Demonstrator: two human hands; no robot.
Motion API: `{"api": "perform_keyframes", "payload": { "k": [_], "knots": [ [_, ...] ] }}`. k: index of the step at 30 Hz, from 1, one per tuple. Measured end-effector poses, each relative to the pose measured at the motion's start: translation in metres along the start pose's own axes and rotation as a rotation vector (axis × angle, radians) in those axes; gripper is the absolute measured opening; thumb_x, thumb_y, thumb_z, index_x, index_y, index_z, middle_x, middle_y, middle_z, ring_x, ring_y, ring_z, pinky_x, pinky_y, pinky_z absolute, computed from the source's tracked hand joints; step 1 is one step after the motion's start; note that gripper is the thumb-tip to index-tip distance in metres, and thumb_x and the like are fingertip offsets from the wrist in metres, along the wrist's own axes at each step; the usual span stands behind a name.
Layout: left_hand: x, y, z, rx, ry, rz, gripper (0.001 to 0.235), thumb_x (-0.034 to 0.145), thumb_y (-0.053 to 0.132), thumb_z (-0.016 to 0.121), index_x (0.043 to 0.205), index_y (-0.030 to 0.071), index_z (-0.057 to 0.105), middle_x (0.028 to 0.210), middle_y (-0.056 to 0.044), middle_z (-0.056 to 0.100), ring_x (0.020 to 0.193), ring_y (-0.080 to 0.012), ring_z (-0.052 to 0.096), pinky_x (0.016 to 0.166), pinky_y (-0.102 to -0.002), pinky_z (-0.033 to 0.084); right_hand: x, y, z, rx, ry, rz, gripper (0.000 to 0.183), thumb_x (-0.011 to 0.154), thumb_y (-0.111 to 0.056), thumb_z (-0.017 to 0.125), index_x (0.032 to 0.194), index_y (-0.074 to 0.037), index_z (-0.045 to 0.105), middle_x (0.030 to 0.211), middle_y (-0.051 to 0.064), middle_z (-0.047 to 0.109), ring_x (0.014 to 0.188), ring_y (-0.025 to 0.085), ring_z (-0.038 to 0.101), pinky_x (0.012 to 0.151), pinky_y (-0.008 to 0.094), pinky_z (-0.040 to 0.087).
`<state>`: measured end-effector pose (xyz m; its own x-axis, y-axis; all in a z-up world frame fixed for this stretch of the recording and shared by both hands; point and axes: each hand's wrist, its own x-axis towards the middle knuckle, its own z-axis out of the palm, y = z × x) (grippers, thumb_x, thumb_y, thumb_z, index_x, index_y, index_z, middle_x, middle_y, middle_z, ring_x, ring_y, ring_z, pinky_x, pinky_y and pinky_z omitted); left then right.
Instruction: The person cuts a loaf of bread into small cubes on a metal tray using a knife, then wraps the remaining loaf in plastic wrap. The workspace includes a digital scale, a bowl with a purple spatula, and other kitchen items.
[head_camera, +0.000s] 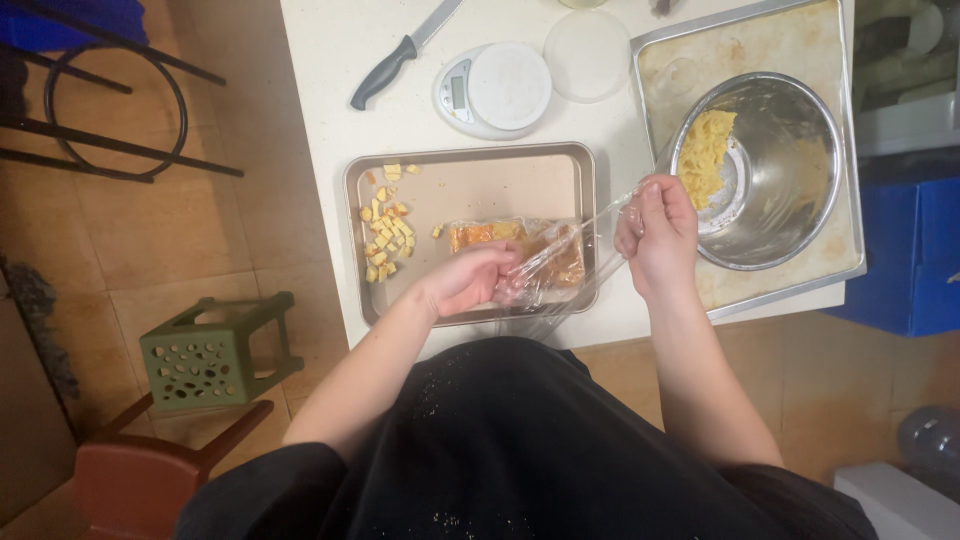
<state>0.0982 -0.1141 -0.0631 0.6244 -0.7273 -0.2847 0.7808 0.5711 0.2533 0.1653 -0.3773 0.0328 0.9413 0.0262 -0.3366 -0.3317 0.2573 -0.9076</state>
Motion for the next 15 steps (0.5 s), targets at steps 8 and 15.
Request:
{"api": "perform_keyframes", "payload": {
  "k": [8,15],
  "knots": [
    [0.002,0.024,0.016,0.854,0.115,-0.547,0.029,0.1,0.029,0.053,0.108,0.007,0.069,0.083,-0.003,0.068,0.075,-0.0113,0.064,0.067,-0.028,0.052,0.002,0.0,0.0,-0.012,-0.017,-0.007,0.016,0.114,-0.025,0.05,0.105,-0.012,0.054,0.068,-0.004,0.041,0.054,0.008,0.036,0.047,0.025,0.029],
    [-0.002,0.029,-0.008,0.705,0.091,-0.381,0.016,0.095,0.01,0.064,0.106,0.003,0.073,0.091,-0.003,0.072,0.077,-0.009,0.064,0.074,-0.027,0.058,0.003,0.001,-0.003,-0.015,-0.006,-0.008,0.017,0.113,-0.026,0.05,0.103,-0.013,0.054,0.066,-0.004,0.041,0.053,0.009,0.038,0.047,0.025,0.031]
  ]
}}
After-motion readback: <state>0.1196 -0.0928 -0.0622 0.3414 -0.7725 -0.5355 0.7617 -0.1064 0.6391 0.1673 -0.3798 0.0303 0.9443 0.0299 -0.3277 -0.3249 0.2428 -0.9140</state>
